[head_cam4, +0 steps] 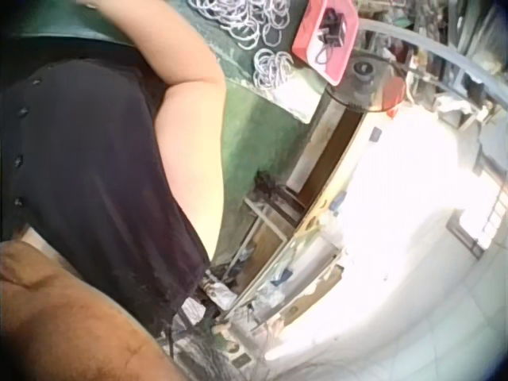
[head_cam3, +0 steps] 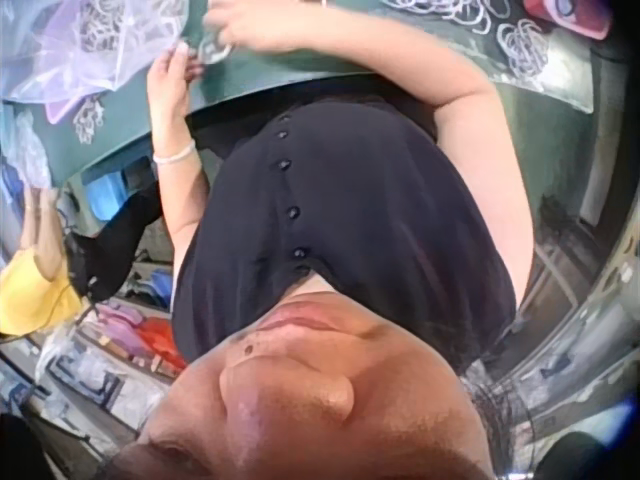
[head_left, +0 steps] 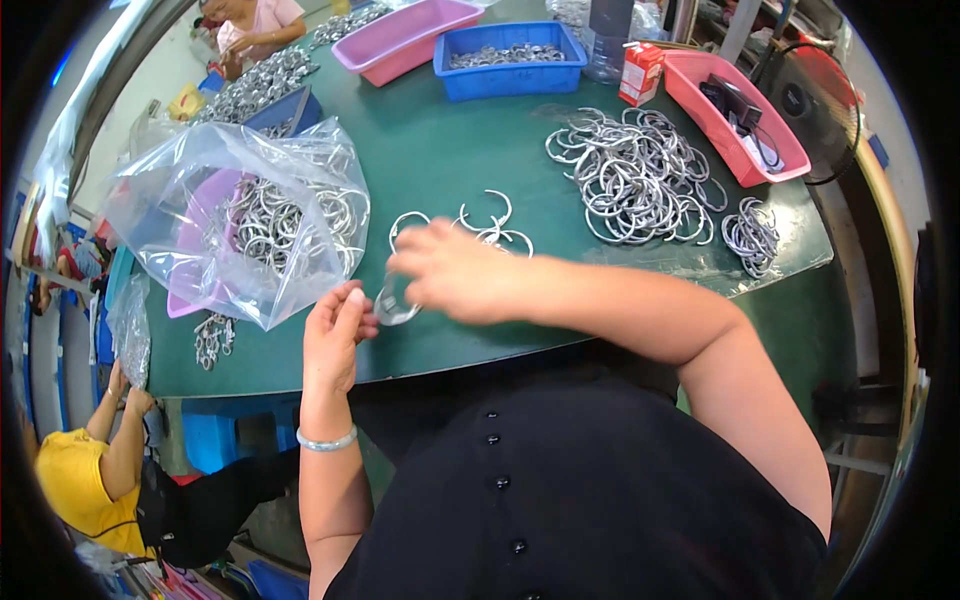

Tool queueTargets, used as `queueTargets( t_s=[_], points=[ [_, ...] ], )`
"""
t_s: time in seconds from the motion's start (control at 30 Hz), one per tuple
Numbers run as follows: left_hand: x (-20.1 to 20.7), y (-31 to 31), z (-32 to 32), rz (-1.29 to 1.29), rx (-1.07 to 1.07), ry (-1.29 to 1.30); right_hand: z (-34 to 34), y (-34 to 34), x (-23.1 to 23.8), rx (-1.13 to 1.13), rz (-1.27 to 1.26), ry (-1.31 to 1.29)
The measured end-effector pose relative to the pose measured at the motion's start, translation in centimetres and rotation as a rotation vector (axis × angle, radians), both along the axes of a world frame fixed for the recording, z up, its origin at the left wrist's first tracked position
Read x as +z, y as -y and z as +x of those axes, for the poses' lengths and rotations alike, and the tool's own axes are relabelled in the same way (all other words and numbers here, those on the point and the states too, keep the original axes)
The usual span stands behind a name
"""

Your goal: The person picks up metal rings from a table, groups them together by hand, and places them into a plastic bag. They then walk to a storage area and place the bag on a shelf.

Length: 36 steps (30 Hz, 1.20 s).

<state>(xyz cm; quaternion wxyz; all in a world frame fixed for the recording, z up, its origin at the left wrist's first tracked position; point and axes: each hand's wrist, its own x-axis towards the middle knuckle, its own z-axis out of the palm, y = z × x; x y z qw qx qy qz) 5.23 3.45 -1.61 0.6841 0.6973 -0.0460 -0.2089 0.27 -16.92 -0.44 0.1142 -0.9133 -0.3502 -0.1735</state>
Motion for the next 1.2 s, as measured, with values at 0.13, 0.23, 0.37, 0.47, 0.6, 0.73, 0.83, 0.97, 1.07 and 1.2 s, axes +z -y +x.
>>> queueTargets(
  t_s=[0.13,0.23,0.37,0.47,0.6,0.73,0.83,0.97,1.07,1.2],
  points=[
    [-0.4,0.8,-0.2,0.131,-0.037,0.149,0.9,7.1,2.2,-0.312,-0.157,-0.032],
    [-2.7,1.3,0.4,0.381,-0.061,0.418,1.5,12.4,1.6,-0.481,-0.149,0.156],
    [-4.1,3.1,1.6,0.658,-0.01,0.943,1.8,14.0,0.8,-0.61,-0.298,0.07],
    [-2.6,5.8,1.0,0.726,-0.096,1.052,1.5,13.4,0.6,-0.765,-0.541,-0.268],
    [-2.3,6.4,2.0,0.874,-0.289,1.063,1.0,12.4,1.3,-0.69,-0.374,-0.151],
    [-1.9,6.2,2.4,0.865,-0.296,1.089,0.2,10.7,2.0,-0.628,-0.276,-0.158],
    [-1.2,6.1,1.6,0.591,-0.171,1.155,-0.5,10.1,1.7,-0.448,0.013,-0.201],
    [0.3,5.4,-0.2,-0.136,-0.126,0.227,-0.9,7.5,0.9,-0.236,0.601,-0.446],
    [1.6,5.0,-1.3,-0.406,-0.129,-0.054,-1.2,5.7,0.1,-0.065,1.091,-0.813],
    [2.4,4.5,-2.1,-0.427,-0.12,-0.108,-2.1,5.1,1.2,-0.083,1.264,-1.032]
  ],
)
